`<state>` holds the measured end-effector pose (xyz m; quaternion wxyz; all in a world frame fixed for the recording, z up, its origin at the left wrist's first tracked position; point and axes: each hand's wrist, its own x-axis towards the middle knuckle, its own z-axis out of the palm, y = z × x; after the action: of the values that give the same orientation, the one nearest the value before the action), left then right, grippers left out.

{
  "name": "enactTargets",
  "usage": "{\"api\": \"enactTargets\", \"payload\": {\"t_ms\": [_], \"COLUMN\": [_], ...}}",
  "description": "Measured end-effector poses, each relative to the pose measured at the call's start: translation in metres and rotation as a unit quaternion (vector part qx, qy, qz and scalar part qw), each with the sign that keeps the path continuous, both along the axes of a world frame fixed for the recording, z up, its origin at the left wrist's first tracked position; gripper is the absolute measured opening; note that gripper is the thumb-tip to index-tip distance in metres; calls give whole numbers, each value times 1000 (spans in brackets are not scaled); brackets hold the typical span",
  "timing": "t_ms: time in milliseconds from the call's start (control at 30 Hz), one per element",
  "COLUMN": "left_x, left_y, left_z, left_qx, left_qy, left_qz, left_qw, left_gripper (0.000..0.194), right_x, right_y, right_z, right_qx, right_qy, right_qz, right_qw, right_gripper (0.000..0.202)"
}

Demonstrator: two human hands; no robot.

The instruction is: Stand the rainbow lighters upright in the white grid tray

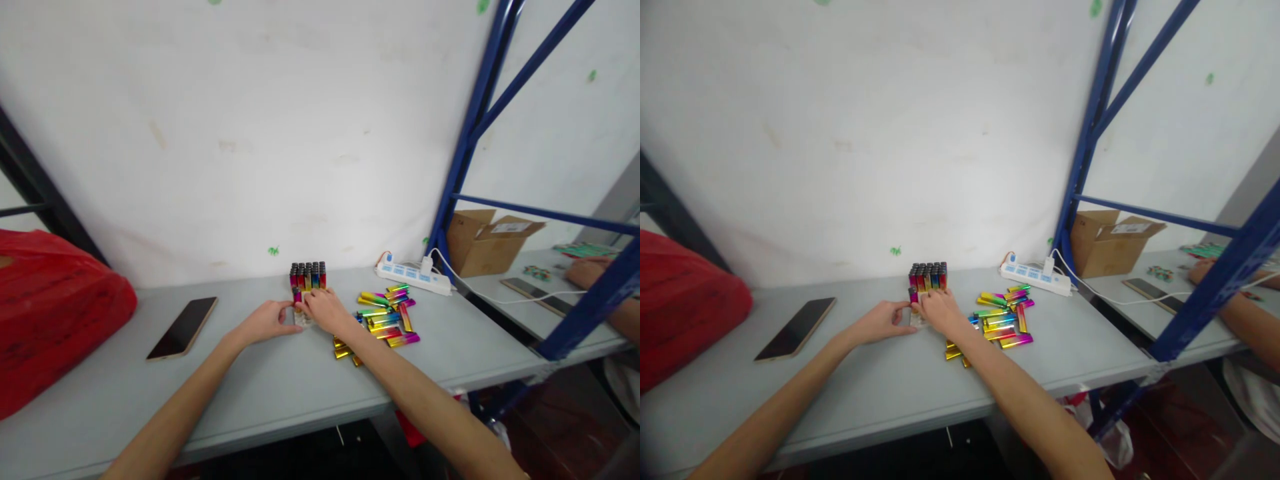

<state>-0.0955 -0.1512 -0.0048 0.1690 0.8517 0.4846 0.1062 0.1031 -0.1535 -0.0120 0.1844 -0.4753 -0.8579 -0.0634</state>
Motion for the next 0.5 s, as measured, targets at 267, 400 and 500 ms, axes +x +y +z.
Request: {"api": "enactTargets", "payload": {"t_ms": [267,400,500], "left_x": [-1,-1,0], "left_y": [2,2,1], "left_z": [-3,-4,-3], "left_qx": [-2,-4,-4], "left_qy": [0,-4,-1], "left_qz": [7,15,15], "left_qw": [1000,1000,1000], "left_gripper": [66,67,67], "right_x": [41,83,107], "right_y": [2,3,8], "right_z": [13,12,8], "right_qx": [0,-74,-161], "right_qy": [13,-20,-33], "right_qz": [-93,-238,-264], "right_qw": [996,968,950], "right_gripper": [38,39,43]}}
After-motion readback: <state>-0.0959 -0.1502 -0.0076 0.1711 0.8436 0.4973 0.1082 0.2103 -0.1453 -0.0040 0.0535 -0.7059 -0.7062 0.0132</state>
